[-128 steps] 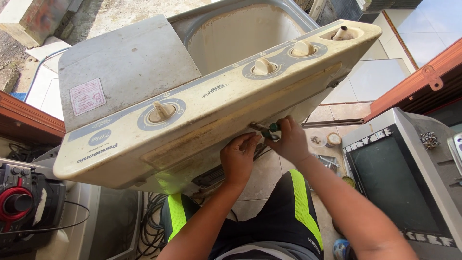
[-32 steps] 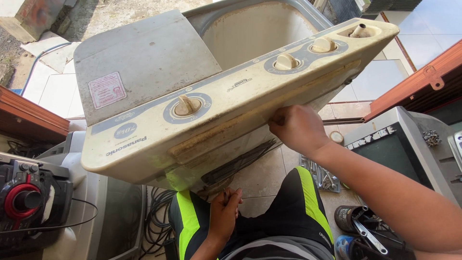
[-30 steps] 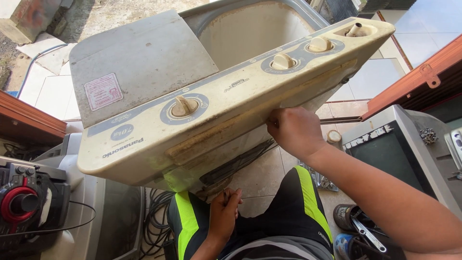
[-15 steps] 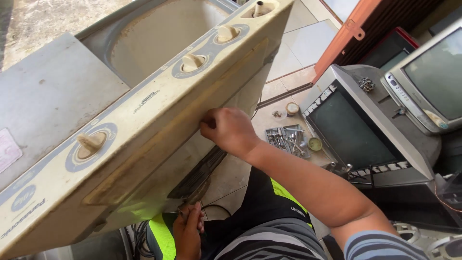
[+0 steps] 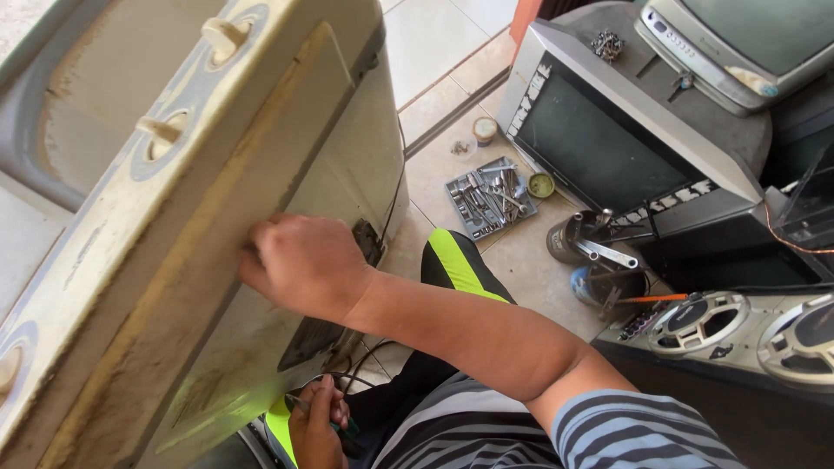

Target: Disassembling the top control panel of a washing machine using a power drill, screwdriver, and scissors.

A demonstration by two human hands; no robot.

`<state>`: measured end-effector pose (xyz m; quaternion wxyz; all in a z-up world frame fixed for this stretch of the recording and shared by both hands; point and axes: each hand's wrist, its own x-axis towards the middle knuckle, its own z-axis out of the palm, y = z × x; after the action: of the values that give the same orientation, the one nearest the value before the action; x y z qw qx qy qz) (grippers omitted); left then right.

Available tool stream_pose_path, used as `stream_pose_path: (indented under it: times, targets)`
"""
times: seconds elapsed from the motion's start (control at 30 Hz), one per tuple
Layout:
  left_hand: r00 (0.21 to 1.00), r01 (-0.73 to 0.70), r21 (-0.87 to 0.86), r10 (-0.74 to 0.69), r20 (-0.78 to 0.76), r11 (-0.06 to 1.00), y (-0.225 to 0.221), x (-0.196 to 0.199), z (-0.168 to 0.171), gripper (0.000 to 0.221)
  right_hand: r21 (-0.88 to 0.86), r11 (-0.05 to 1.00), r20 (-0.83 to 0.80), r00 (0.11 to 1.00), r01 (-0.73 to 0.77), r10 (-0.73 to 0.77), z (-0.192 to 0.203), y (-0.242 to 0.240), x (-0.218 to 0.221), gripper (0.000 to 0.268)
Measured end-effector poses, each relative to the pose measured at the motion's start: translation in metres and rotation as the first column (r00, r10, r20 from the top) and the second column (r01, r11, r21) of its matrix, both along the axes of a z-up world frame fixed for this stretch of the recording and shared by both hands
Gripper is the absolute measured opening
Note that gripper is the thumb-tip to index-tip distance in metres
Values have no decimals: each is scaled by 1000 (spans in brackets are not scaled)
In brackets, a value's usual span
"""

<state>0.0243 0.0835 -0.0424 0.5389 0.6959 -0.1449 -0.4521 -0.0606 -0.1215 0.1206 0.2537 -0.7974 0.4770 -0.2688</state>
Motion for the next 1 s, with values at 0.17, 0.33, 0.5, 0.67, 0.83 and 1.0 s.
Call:
stream_pose_path:
  times: [0.17,0.33,0.5,0.67,0.83,1.0]
  targets:
    - [999,28,14,-29,20,1000,4,0,-7,39,-82,996,144,988,-37,48,-13,2,3,22]
    - [998,36,59,-39,43,998,5,0,-13,40,-327,944,195,980,27,40,-30,4,8,14]
    - [997,50,60,-54,57,997,3,-4,-17,40,-422,906,159,983,-13,88,-44,1,8,27]
    - [991,66,200,-88,103,978,-10,-19,8,43,-449,891,260,944,-68,203,-54,-3,7,29]
    - [989,83,149,-100,109,985,-13,-22,6,41,-279,950,373,895,-141,243,-47,-6,1,12]
    - [988,94,132,-109,111,987,-14,-23,4,40,-245,960,423,876,-135,231,-56,-6,4,9]
